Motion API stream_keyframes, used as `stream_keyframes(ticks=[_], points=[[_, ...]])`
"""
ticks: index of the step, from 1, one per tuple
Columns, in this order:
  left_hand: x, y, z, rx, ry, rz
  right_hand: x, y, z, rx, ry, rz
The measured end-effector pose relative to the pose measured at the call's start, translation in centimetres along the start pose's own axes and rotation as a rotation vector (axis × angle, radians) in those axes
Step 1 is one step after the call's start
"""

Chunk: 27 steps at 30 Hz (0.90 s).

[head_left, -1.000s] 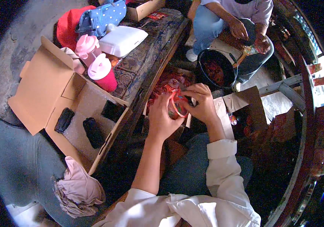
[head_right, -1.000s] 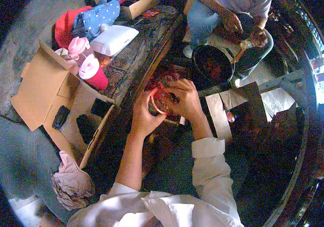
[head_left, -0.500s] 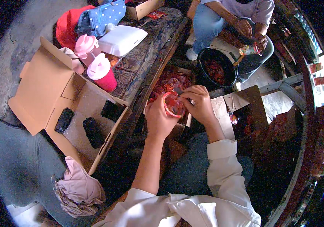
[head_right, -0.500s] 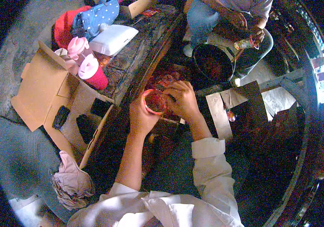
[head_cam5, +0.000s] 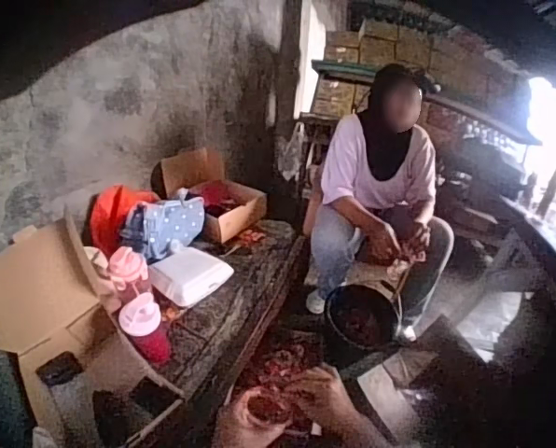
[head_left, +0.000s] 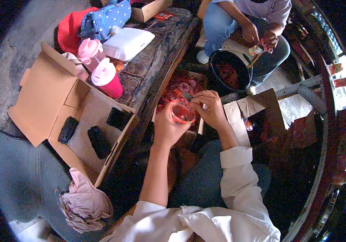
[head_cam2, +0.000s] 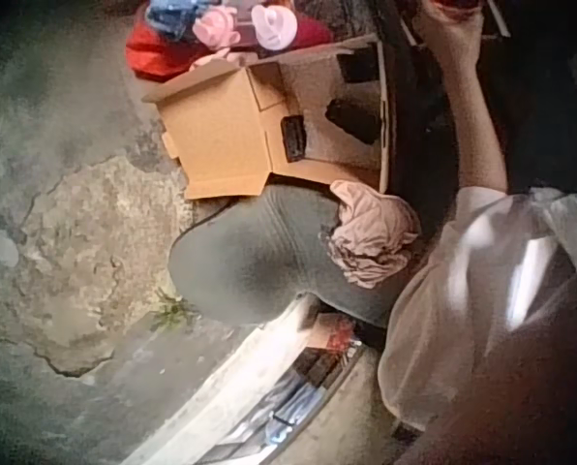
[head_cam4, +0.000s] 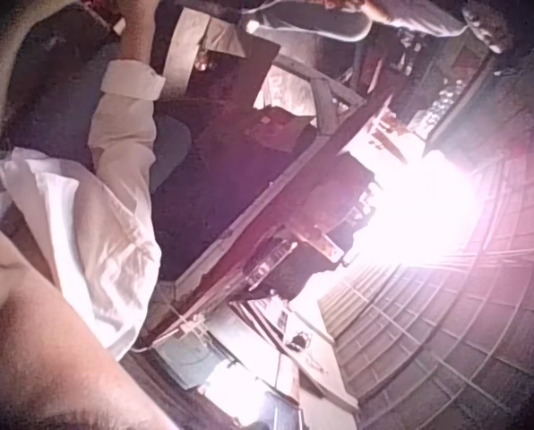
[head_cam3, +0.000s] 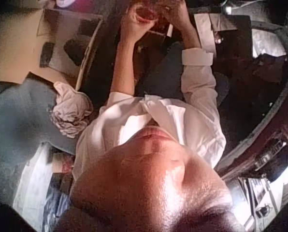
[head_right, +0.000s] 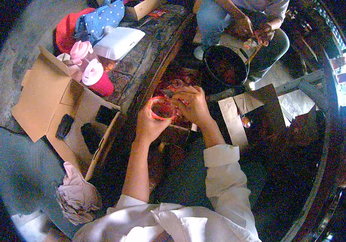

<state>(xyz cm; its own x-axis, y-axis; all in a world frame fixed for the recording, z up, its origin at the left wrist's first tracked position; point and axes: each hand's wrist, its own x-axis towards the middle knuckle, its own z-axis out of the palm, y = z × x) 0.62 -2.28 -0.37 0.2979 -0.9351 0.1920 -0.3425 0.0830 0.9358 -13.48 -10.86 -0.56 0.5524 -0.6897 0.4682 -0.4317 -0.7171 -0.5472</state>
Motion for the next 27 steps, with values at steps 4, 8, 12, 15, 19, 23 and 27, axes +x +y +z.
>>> stream_keyframes(ticks=[4, 8, 12, 15, 19, 23, 27], points=[[0.0, -0.2, -0.1, 0.002, -0.005, 0.022, 0.1, -0.1, -0.2, -0.015, -0.021, -0.012], [-0.2, -0.2, -0.2, -0.036, -0.031, -0.015, -0.2, 0.2, 0.1, -0.03, 0.005, -0.016], [-0.2, -0.3, 0.1, -0.054, -0.072, -0.008, -0.1, 0.6, 0.0, -0.069, -0.007, 0.003], [-0.4, -0.4, 0.0, -0.082, -0.087, -0.046, -0.2, 0.9, 0.2, -0.078, -0.007, -0.011], [-0.3, 0.9, -0.5, -0.031, -0.181, -0.075, 0.0, 1.5, 0.6, -0.109, 0.049, 0.044], [-1.1, 0.3, 1.2, -0.069, -0.141, 0.043, 0.6, 3.1, 0.8, -0.151, 0.125, 0.066], [0.2, 1.5, 0.7, -0.135, -0.048, 0.177, 0.2, 4.7, 1.2, -0.229, 0.093, 0.14]])
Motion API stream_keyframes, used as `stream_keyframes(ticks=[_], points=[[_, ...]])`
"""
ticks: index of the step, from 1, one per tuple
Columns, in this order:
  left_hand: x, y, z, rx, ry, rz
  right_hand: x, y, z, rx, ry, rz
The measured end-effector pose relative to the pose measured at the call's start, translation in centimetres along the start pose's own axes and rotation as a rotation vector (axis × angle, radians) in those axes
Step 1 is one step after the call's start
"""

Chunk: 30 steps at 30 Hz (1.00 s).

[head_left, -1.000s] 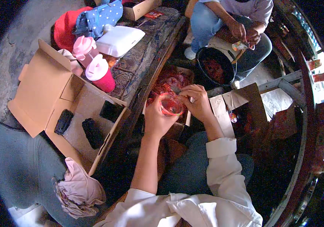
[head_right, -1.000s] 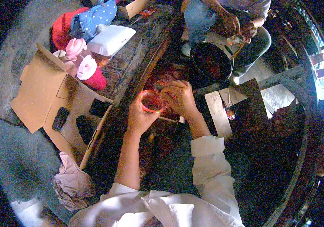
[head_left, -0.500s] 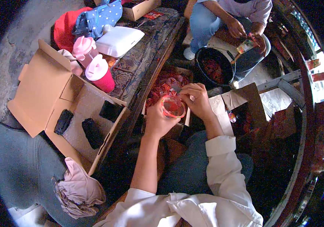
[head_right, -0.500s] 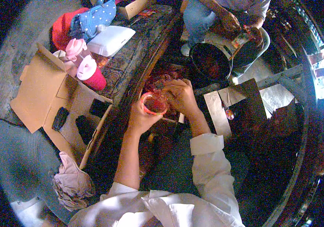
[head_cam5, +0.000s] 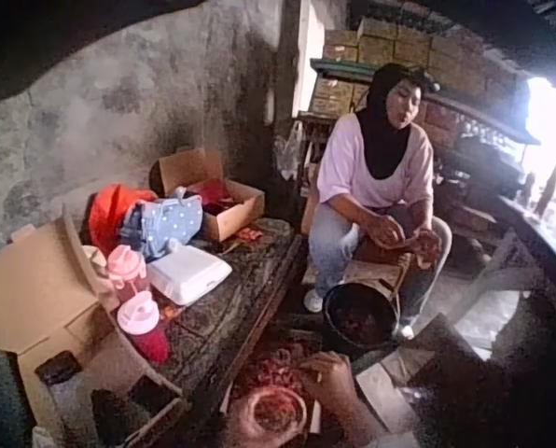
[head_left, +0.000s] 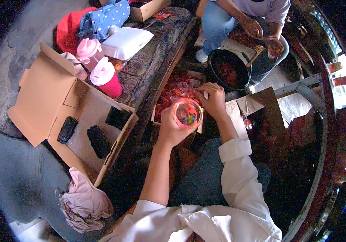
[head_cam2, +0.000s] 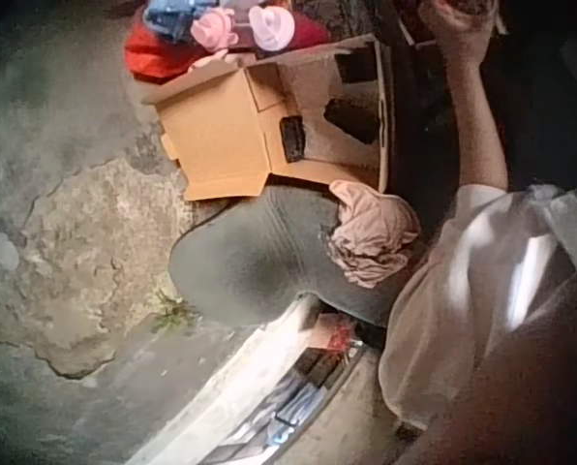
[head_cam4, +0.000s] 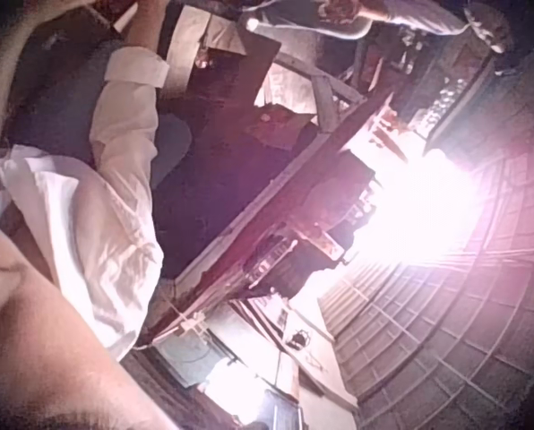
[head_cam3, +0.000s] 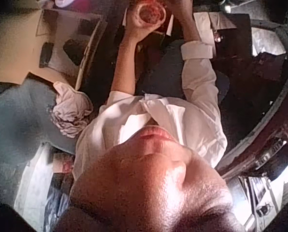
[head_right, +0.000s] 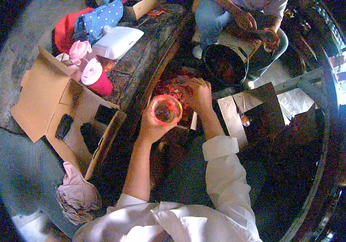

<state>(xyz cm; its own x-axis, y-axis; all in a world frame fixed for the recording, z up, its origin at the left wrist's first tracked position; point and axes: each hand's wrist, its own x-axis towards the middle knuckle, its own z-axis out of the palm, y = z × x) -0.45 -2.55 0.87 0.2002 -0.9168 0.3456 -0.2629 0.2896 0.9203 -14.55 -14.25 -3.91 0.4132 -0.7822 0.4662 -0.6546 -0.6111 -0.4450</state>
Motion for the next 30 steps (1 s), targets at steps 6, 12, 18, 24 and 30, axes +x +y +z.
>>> stream_keyframes(ticks=[6, 12, 18, 24, 30], points=[[-0.4, 0.1, -0.3, -0.16, -0.018, -0.058, -0.2, 0.0, 1.2, -0.021, -0.017, 0.138], [-0.5, -0.2, -0.1, -0.156, 0.059, 0.019, -0.3, 0.3, 1.8, -0.048, -0.067, 0.15], [-0.9, -1.4, -0.1, -0.062, 0.055, 0.043, -0.4, -0.2, 2.1, -0.131, -0.023, 0.127], [-0.6, -0.8, 0.1, -0.192, 0.148, -0.027, 0.5, -0.7, 0.7, 0.259, 0.113, 0.037], [-0.1, -0.1, -0.3, 0.004, 0.249, -0.013, 0.0, -4.5, -2.5, 0.269, 0.334, 0.013]])
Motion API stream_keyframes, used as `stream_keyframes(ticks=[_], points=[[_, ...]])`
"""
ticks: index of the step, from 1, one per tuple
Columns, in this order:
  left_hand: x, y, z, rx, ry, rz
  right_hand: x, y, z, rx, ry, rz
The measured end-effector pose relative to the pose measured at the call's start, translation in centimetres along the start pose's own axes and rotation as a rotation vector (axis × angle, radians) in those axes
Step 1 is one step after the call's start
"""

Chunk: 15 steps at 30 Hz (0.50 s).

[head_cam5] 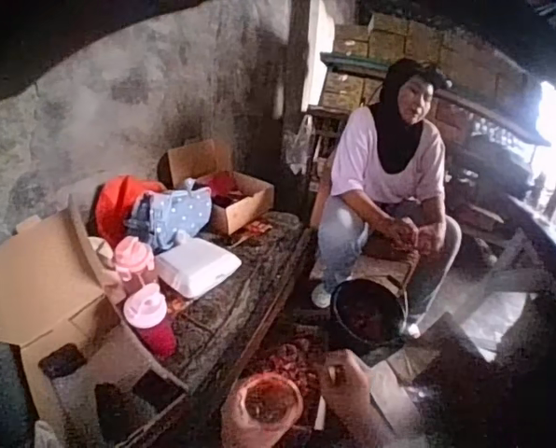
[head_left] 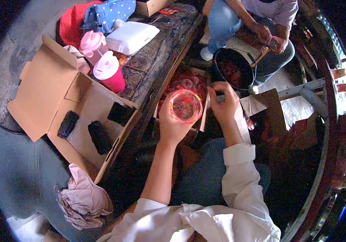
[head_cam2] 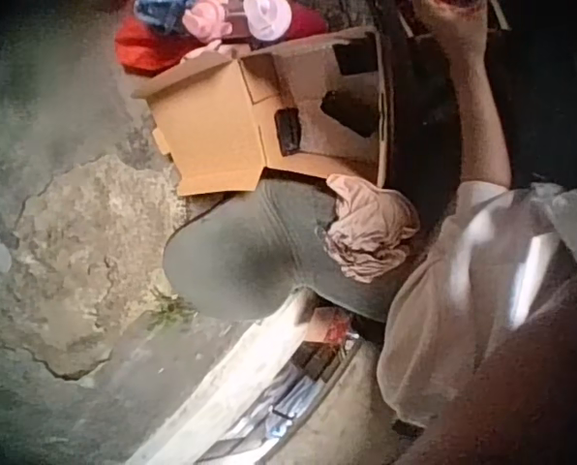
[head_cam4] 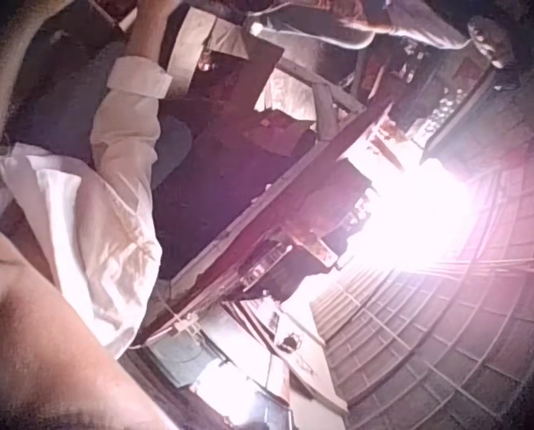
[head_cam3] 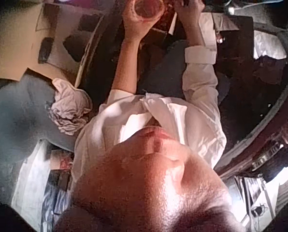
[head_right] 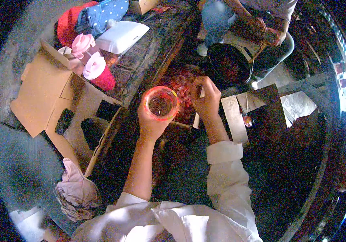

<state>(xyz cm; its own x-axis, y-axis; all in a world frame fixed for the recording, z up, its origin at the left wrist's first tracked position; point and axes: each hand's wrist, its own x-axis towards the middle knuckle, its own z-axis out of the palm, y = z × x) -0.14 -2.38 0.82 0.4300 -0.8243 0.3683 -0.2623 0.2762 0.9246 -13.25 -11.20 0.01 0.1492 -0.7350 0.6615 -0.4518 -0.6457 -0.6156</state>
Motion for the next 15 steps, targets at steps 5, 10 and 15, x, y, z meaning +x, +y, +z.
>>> stream_keyframes(ticks=[5, 10, 15], points=[[0.3, 0.4, -0.4, 0.118, -0.003, -0.028, 0.3, -2.7, -1.4, -0.076, 0.015, -0.354], [0.3, 0.3, -0.3, 0.176, -0.007, -0.024, 0.2, -2.3, -1.6, -0.126, -0.071, -0.485], [0.2, -0.1, -0.4, 0.187, 0.002, -0.01, 0.2, -2.3, -1.4, -0.129, -0.153, -0.486]])
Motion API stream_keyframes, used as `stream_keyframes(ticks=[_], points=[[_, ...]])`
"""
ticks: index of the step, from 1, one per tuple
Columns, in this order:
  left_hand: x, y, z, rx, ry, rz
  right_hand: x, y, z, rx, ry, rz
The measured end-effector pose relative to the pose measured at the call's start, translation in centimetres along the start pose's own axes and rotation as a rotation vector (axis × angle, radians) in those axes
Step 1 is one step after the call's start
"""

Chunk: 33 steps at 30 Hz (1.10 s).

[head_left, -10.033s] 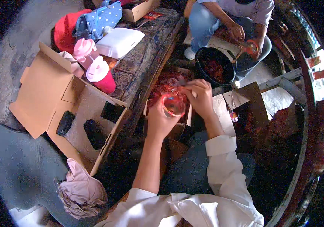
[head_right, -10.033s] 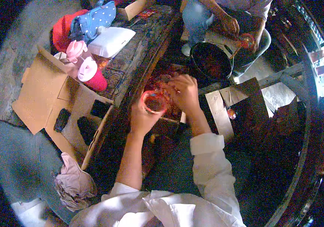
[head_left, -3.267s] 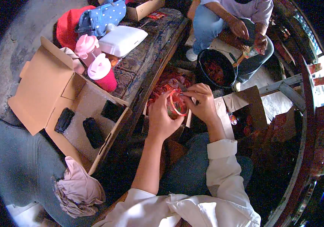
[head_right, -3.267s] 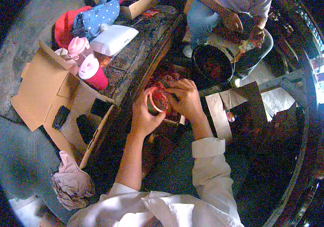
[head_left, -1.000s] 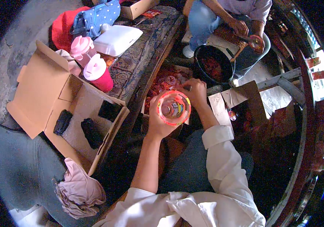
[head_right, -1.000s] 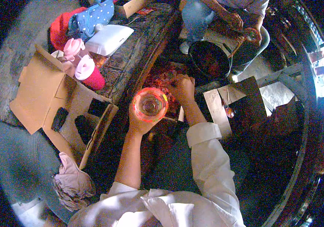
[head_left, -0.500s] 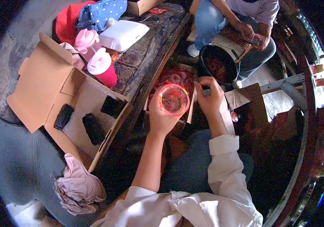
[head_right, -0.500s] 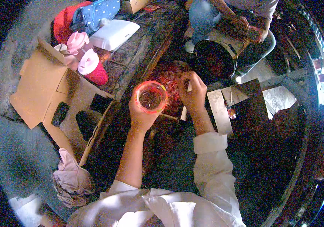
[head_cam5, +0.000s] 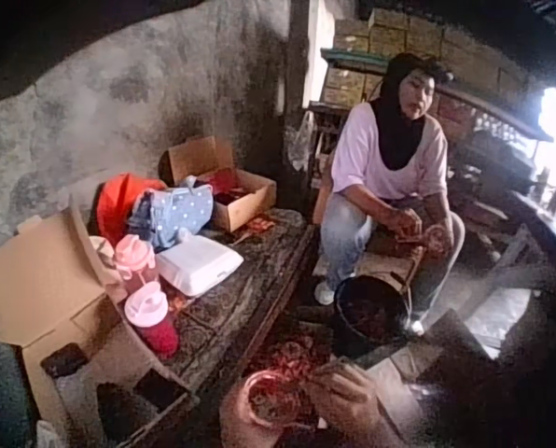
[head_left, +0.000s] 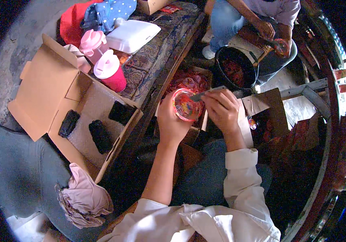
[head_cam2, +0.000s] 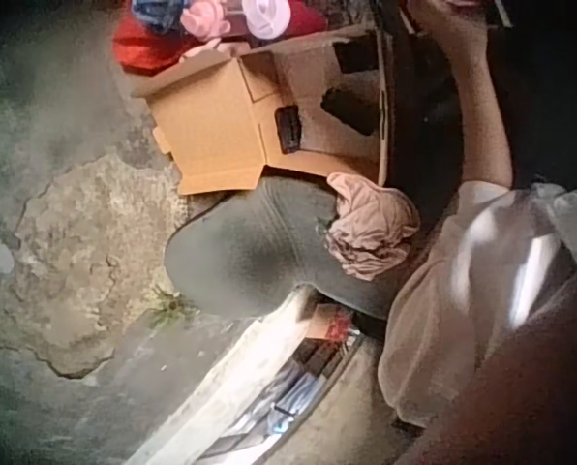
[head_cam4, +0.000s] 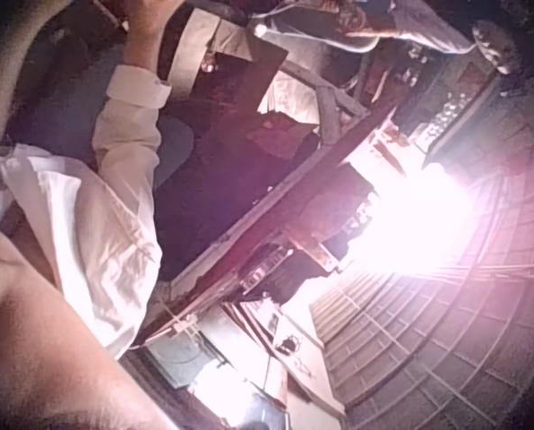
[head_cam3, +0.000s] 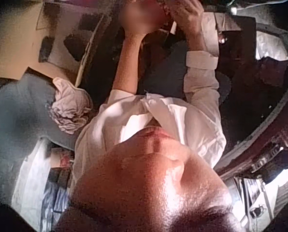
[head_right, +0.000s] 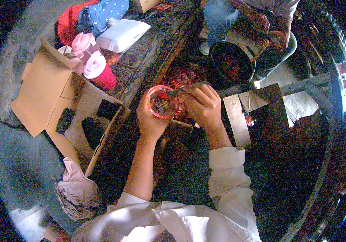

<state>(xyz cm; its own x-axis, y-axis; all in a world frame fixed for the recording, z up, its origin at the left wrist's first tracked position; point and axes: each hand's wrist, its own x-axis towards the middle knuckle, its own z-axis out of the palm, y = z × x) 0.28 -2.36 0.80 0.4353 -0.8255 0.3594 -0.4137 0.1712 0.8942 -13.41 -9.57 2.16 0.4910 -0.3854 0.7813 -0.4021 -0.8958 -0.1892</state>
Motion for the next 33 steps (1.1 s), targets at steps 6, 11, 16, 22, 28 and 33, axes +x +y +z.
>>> stream_keyframes(ticks=[6, 11, 16, 22, 28, 33], points=[[0.3, 0.5, -0.1, 0.002, -0.029, -0.019, -0.2, 0.2, 0.2, -0.046, -0.028, -0.037], [0.3, 0.3, -0.3, 0.023, -0.043, -0.018, -0.6, 0.5, 0.7, -0.023, -0.054, -0.054], [0.4, 0.1, -0.4, 0.084, -0.01, -0.011, -0.3, -0.1, 0.0, -0.007, -0.067, -0.025], [0.2, 0.2, -0.4, 0.076, -0.013, -0.027, -0.7, 0.1, 0.4, -0.008, -0.087, -0.031], [0.3, 0.4, -0.4, 0.047, -0.055, -0.033, -1.1, 0.2, 0.8, -0.018, -0.092, -0.036], [0.3, 0.8, -0.5, -0.021, -0.099, -0.065, -0.5, -0.2, 0.3, 0.031, -0.121, 0.0]])
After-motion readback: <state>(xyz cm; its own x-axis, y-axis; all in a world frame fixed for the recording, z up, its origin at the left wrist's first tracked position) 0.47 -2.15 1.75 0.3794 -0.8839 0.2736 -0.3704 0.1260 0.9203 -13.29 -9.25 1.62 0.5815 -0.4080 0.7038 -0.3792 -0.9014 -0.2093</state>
